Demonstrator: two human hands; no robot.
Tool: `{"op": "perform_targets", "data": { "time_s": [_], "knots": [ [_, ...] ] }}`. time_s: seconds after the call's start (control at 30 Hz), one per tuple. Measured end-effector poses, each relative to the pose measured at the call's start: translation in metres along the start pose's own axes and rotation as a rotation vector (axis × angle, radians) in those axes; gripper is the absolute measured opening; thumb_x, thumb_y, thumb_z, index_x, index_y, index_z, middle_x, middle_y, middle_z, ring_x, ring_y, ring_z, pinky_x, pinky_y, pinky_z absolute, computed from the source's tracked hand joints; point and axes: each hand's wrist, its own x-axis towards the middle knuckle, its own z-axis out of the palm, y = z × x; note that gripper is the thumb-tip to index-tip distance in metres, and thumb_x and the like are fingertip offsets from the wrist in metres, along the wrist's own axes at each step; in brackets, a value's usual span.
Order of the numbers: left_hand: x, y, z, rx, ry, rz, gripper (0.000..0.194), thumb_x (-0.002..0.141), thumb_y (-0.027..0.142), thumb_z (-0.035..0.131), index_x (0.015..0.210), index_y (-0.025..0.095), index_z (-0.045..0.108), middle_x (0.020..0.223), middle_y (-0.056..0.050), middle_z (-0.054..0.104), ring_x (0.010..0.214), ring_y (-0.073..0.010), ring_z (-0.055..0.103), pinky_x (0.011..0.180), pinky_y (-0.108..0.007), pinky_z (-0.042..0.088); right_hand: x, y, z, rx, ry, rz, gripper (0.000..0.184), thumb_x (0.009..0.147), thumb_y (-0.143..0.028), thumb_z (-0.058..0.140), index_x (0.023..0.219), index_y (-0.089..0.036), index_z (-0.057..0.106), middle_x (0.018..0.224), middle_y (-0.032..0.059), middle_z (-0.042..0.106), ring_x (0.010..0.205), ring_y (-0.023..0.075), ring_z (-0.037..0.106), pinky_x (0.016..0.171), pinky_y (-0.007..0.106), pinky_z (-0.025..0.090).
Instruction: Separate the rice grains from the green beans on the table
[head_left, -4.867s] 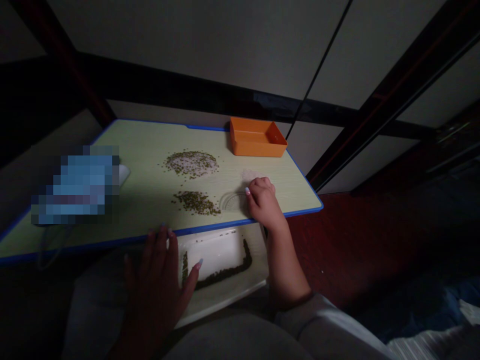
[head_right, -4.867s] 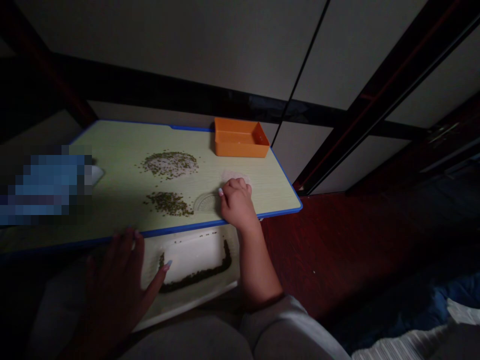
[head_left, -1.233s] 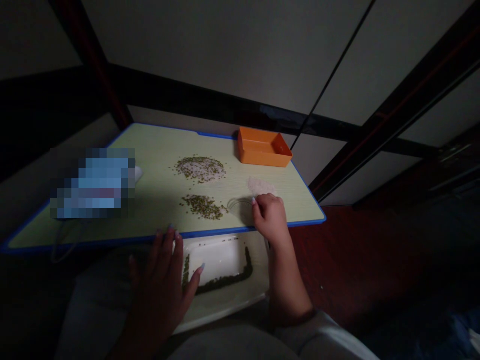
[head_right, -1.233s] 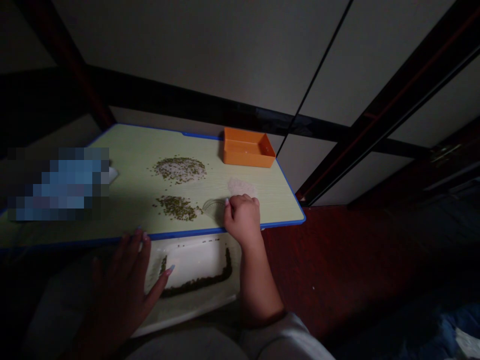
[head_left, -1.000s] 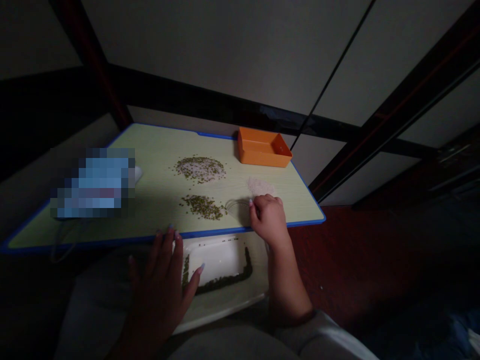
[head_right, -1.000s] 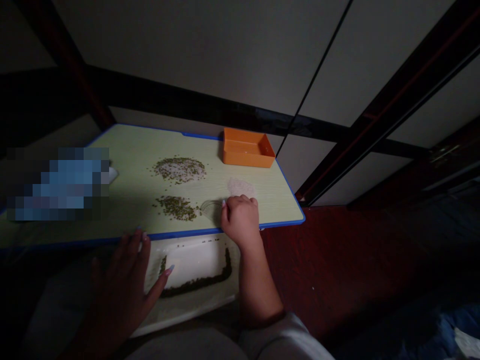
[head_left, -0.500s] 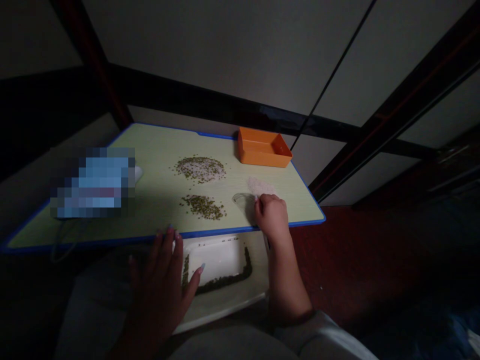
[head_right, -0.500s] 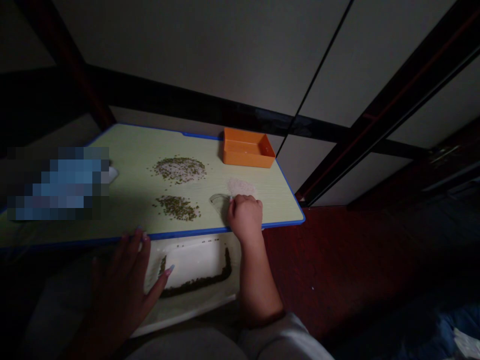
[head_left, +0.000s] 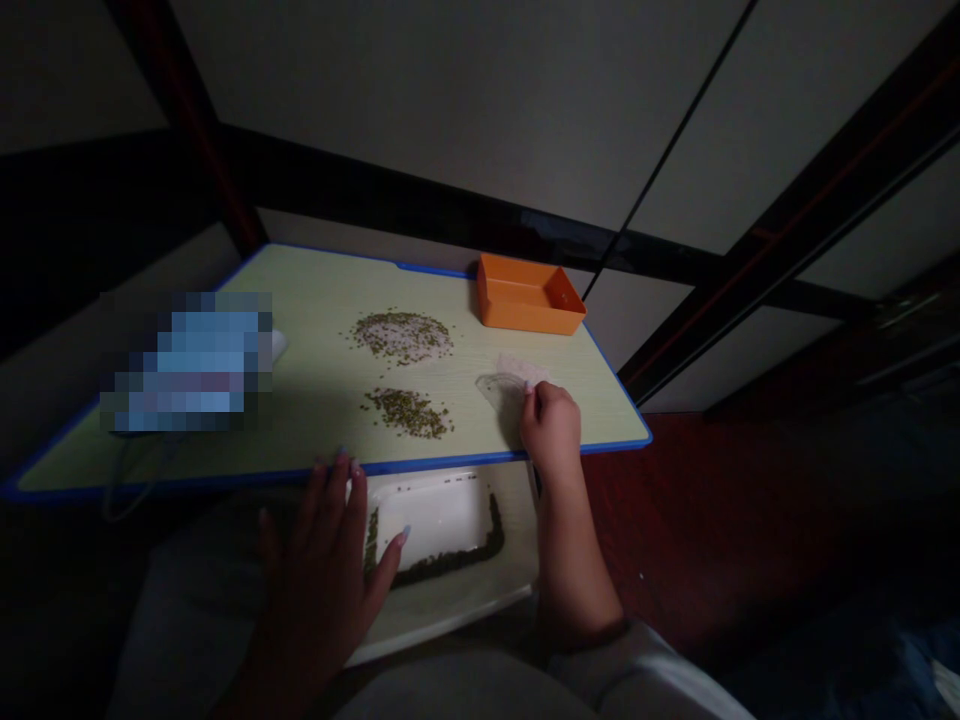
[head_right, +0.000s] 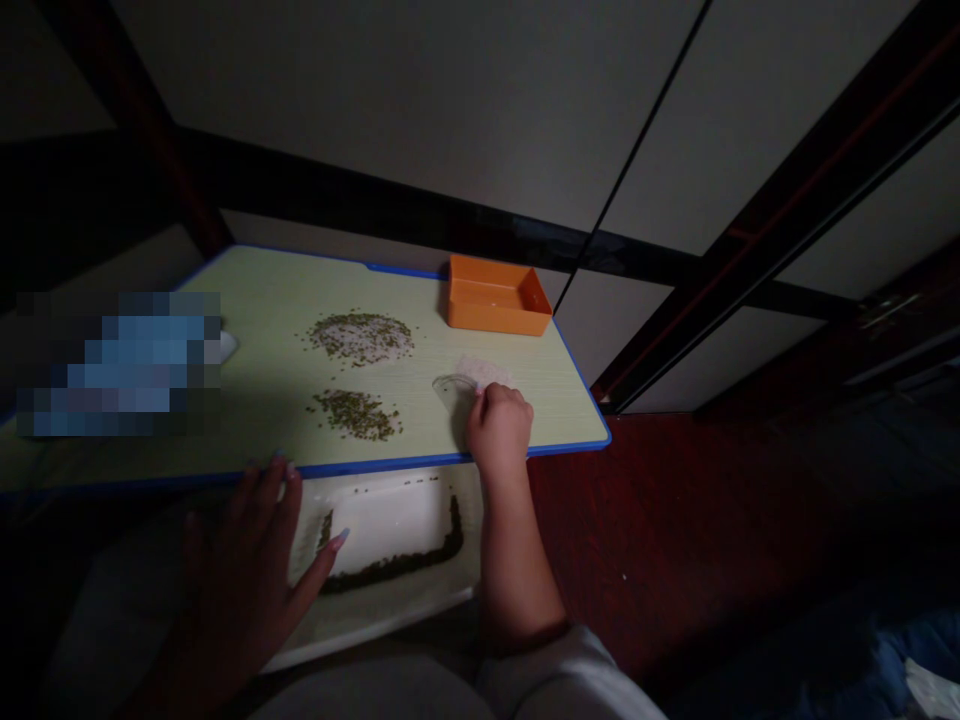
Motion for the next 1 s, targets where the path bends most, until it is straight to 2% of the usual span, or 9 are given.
{"op": "perform_targets", "data": {
  "time_s": [0.13,0.3,0.53,1.0],
  "knots": [
    [0.0,0.0,0.0,0.009,-0.006,0.009,0.081,0.093,0.036,0.044,0.156,0.016,-0.002,0.16,-0.023,0.029,0.152,-0.0347,0.019,0.118,-0.067,0.012,-0.001,0.001,-0.002,0.009,0.039,0.021,0.035,0.1,-0.025,0.037,0.076,-0.018,0.06,0.079,0.0094,0.067,0.075,0.019,0.054,0.067,0.029,0.028],
    [0.0,0.0,-0.001,-0.005,-0.013,0.0,0.081,0.093,0.036,0.043,0.156,0.017,-0.004,0.16,-0.022,0.029,0.151,-0.0354,0.02,0.117,-0.069,0.014,-0.003,-0.001,-0.004,-0.012,-0.047,-0.035,0.03,0.097,-0.023,0.041,0.077,-0.017,0.063,0.081,0.0093,0.069,0.076,0.0184,0.057,0.067,0.029,0.027],
    [0.0,-0.001,0.001,-0.034,-0.013,-0.015,0.081,0.093,0.036,0.044,0.156,0.02,-0.005,0.161,-0.02,0.027,0.152,-0.0343,0.019,0.118,-0.067,0.011,-0.004,-0.004,-0.007,-0.106,-0.06,0.041,0.029,0.096,-0.024,0.045,0.081,-0.016,0.068,0.085,0.0123,0.073,0.078,0.0206,0.061,0.066,0.031,0.027],
    [0.0,0.001,0.0,-0.02,-0.022,-0.021,0.078,0.094,0.036,0.041,0.156,0.018,-0.003,0.16,-0.022,0.028,0.152,-0.0339,0.018,0.118,-0.067,0.012,-0.001,-0.001,-0.009,-0.163,-0.051,0.151,0.033,0.096,-0.024,0.041,0.087,-0.013,0.071,0.089,0.0163,0.074,0.083,0.0257,0.066,0.066,0.033,0.029]
  ]
}}
